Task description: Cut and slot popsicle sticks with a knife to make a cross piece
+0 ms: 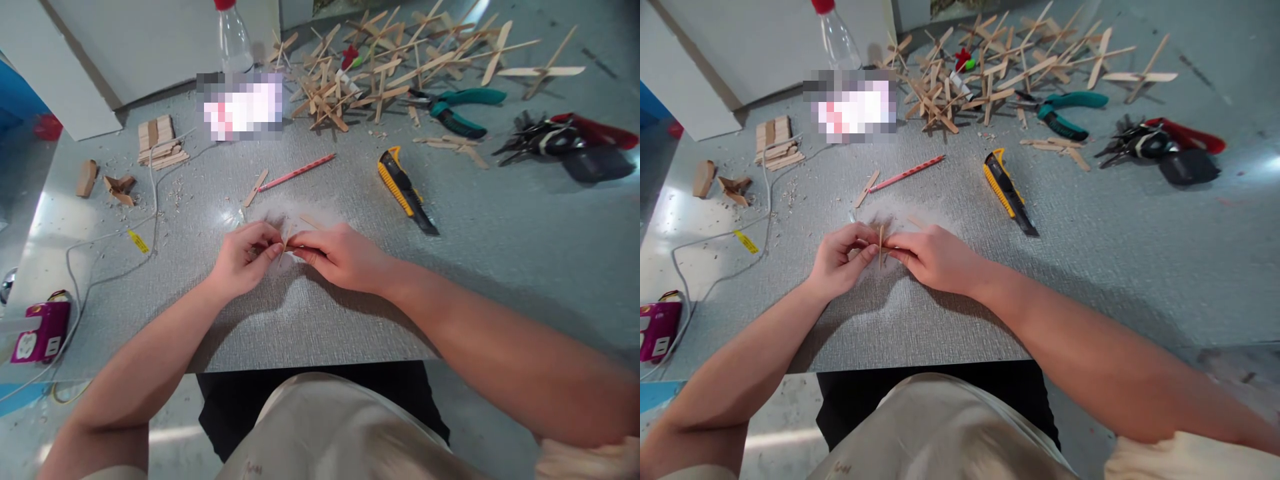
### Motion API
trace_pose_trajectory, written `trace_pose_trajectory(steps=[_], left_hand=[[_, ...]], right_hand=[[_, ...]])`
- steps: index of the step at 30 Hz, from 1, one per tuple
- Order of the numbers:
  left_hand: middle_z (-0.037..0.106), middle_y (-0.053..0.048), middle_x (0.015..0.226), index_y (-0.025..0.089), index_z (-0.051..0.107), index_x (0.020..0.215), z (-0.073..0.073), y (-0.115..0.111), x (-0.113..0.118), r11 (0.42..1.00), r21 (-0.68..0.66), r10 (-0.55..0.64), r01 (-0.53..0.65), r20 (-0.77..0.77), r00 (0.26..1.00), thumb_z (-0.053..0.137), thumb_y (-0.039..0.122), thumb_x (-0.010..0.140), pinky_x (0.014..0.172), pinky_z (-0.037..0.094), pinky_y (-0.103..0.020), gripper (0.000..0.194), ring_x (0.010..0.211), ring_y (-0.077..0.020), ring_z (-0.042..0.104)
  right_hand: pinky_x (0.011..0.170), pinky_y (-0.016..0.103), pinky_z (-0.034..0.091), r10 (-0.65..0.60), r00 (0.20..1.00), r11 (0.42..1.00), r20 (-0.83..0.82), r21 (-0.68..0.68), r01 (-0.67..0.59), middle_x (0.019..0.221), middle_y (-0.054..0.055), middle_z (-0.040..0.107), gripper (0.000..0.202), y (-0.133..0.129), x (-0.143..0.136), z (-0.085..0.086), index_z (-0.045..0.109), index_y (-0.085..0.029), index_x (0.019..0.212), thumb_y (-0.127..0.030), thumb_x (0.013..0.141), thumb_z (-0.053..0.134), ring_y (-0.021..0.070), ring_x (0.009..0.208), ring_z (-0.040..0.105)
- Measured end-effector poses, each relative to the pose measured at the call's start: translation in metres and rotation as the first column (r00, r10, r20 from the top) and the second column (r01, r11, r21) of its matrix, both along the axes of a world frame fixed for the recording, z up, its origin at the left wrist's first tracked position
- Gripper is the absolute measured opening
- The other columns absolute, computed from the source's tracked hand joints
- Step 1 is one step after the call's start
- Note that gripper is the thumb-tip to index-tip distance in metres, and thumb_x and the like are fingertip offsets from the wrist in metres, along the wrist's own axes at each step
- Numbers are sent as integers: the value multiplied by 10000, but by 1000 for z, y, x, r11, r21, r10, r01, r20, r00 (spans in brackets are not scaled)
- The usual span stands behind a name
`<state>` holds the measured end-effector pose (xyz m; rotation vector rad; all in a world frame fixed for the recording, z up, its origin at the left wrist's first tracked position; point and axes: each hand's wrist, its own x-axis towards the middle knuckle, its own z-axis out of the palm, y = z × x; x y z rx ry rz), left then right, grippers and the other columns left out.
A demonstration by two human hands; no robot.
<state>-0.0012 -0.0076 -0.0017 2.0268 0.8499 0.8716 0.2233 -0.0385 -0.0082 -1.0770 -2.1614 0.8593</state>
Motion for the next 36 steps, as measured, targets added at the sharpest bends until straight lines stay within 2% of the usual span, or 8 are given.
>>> trace_pose_trajectory(steps=[3,5,8,11,15,21,28,36], left_hand=[[692,-25,879,173,655,966,-3,-2,1,998,12,-63,62,62,996,714,284,916,671,584,-208,136,742,-108,671],[717,-20,890,173,656,1012,-5,-4,2,998,46,-56,51,97,994,742,278,911,665,596,-202,169,728,-102,694],[757,-28,885,175,700,982,-4,-7,4,983,183,-23,-1,125,992,772,249,908,676,591,-198,127,743,-104,718],[775,-35,900,193,742,967,-4,-6,4,938,347,-50,-11,164,985,795,226,894,696,593,-209,96,776,-114,738],[776,-33,926,207,747,1028,-6,-6,4,896,443,-63,-39,213,975,806,210,883,701,605,-204,157,793,-115,747],[762,-45,941,176,719,1005,-5,-9,6,891,455,-104,-13,231,967,787,145,885,757,615,-207,142,839,-118,744],[731,-36,937,189,666,979,-3,-11,5,891,454,-113,17,186,976,743,140,914,740,603,-221,113,827,-118,721],[693,-24,900,197,650,921,-1,-8,5,937,343,-153,67,230,961,723,139,927,731,579,-241,93,799,-112,679]], right_hand=[[680,256,414,34,996,999,-77,38,-31,918,27,758,234,1,3,0,719,-213,1132,-224,1021,513,146,748,649],[662,249,415,51,993,995,-107,89,-41,912,20,751,217,3,5,-2,696,-224,1140,-228,1028,509,143,733,649],[654,255,430,64,995,976,-75,212,-46,863,14,734,192,4,8,-4,672,-225,1108,-213,1033,496,151,719,646],[680,273,462,62,997,954,-35,297,-49,899,21,743,181,3,8,-5,650,-235,1093,-190,1033,486,164,764,673],[672,279,489,56,997,935,-50,353,-34,905,9,749,173,1,7,-4,627,-251,1098,-166,1025,495,163,768,693],[703,297,527,64,997,905,-36,423,-43,929,21,747,191,1,6,-5,630,-245,1106,-140,1015,499,172,803,703],[770,308,552,83,996,906,-38,419,-60,995,27,759,263,1,6,-5,632,-248,1119,-73,975,497,175,900,717],[631,269,467,84,996,899,-5,433,-74,828,-6,702,266,0,3,-4,624,-257,1107,-86,980,465,145,704,647]])
